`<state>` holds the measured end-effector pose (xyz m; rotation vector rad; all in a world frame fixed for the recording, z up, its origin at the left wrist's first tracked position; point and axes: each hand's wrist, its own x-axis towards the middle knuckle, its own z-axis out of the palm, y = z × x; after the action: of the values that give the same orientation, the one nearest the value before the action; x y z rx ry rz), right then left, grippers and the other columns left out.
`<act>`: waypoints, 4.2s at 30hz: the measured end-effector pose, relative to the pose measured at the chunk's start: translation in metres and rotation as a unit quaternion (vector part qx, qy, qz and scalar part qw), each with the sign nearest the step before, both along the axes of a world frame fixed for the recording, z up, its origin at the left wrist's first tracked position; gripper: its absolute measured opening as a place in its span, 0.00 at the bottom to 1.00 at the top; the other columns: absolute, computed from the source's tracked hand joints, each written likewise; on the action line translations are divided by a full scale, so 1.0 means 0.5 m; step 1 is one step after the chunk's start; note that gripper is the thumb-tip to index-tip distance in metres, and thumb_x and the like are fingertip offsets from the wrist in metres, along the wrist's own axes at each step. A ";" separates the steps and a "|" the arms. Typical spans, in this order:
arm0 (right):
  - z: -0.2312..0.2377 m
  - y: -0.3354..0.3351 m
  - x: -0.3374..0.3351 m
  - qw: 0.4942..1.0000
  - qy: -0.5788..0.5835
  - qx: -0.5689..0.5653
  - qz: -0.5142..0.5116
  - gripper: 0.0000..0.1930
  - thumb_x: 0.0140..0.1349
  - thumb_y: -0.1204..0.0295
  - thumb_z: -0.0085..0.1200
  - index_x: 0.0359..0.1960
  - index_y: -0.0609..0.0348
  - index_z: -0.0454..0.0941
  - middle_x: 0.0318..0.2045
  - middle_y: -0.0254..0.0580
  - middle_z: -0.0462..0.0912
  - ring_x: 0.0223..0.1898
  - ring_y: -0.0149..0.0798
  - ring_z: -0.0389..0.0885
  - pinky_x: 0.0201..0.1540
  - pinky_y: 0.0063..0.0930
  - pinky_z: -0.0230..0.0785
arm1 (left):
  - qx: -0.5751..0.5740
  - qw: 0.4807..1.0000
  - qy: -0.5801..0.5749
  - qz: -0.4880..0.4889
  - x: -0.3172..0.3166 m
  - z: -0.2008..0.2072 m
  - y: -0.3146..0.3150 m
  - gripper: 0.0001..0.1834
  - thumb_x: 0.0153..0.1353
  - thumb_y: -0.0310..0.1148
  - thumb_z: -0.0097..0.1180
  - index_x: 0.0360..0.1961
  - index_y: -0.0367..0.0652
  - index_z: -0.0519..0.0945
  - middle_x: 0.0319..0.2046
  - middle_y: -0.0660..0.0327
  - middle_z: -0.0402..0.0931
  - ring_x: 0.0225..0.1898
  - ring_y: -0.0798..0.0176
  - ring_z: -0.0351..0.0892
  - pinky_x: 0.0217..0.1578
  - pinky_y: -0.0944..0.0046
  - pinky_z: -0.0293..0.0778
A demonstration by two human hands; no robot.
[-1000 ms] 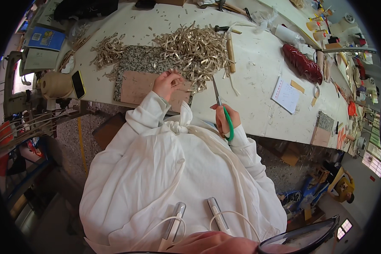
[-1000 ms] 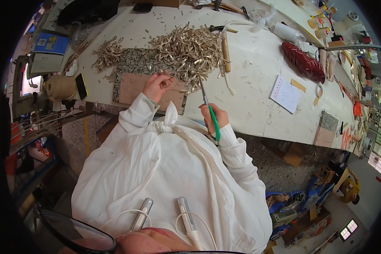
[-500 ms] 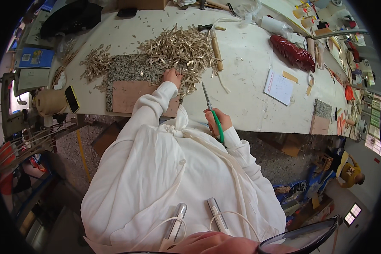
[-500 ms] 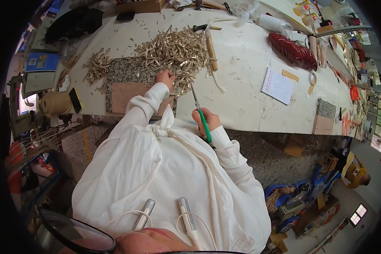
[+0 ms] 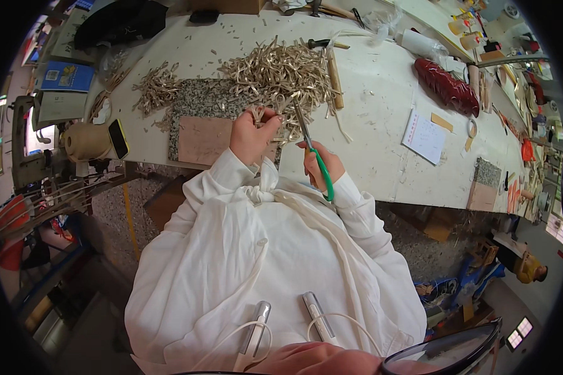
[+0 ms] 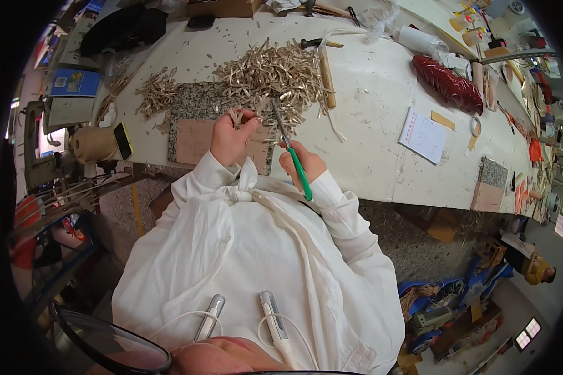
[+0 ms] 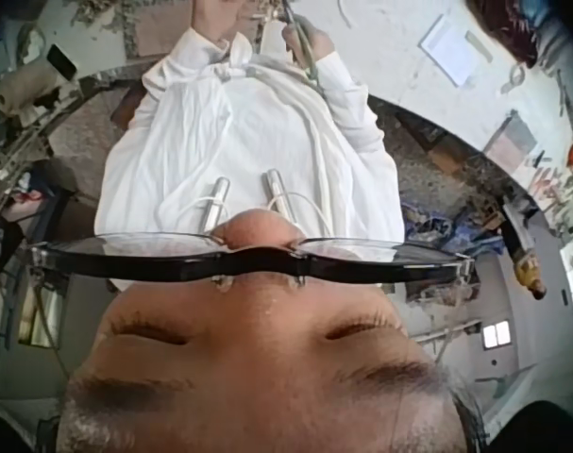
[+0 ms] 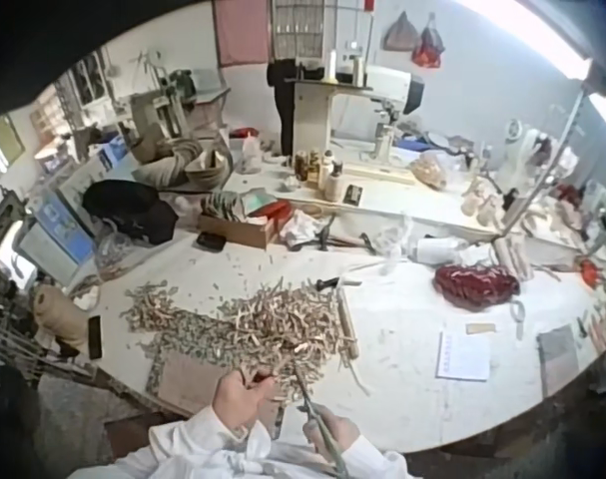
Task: The person repeatedly picks up looped strips from a pile on the table by hand and trims them using scissors.
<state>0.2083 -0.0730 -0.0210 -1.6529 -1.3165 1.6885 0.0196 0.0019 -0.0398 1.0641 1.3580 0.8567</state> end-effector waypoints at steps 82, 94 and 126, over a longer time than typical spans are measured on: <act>-0.063 -0.042 0.010 0.992 -0.076 -0.097 -0.040 0.31 0.58 0.41 0.46 0.43 0.59 0.75 0.20 0.39 0.76 0.21 0.33 0.74 0.28 0.29 0.68 | 0.051 0.885 0.441 -0.140 -0.075 -0.355 0.123 0.22 0.49 0.39 0.63 0.44 0.42 0.72 0.49 0.55 0.67 0.49 0.50 0.70 0.48 0.56 0.68; -0.030 0.010 0.053 0.991 -0.009 -0.105 0.084 0.32 0.59 0.39 0.39 0.50 0.54 0.71 0.24 0.35 0.77 0.22 0.31 0.74 0.29 0.26 0.70 | 0.334 0.857 0.311 -0.239 -0.088 -0.057 0.087 0.14 0.51 0.33 0.62 0.39 0.45 0.75 0.43 0.65 0.72 0.29 0.63 0.77 0.30 0.67 0.75; -0.037 -0.044 0.000 0.998 -0.064 0.021 -0.002 0.22 0.63 0.50 0.45 0.40 0.58 0.76 0.18 0.44 0.75 0.21 0.40 0.74 0.29 0.29 0.67 | -0.178 0.917 -0.352 0.056 -0.012 -0.026 -0.022 0.14 0.62 0.36 0.52 0.46 0.42 0.73 0.40 0.61 0.76 0.47 0.63 0.75 0.45 0.64 0.72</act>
<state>0.2082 -0.0951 -0.0393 -1.7643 -1.3969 1.5643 0.0136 -0.0089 -0.0526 0.3310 0.9053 0.9125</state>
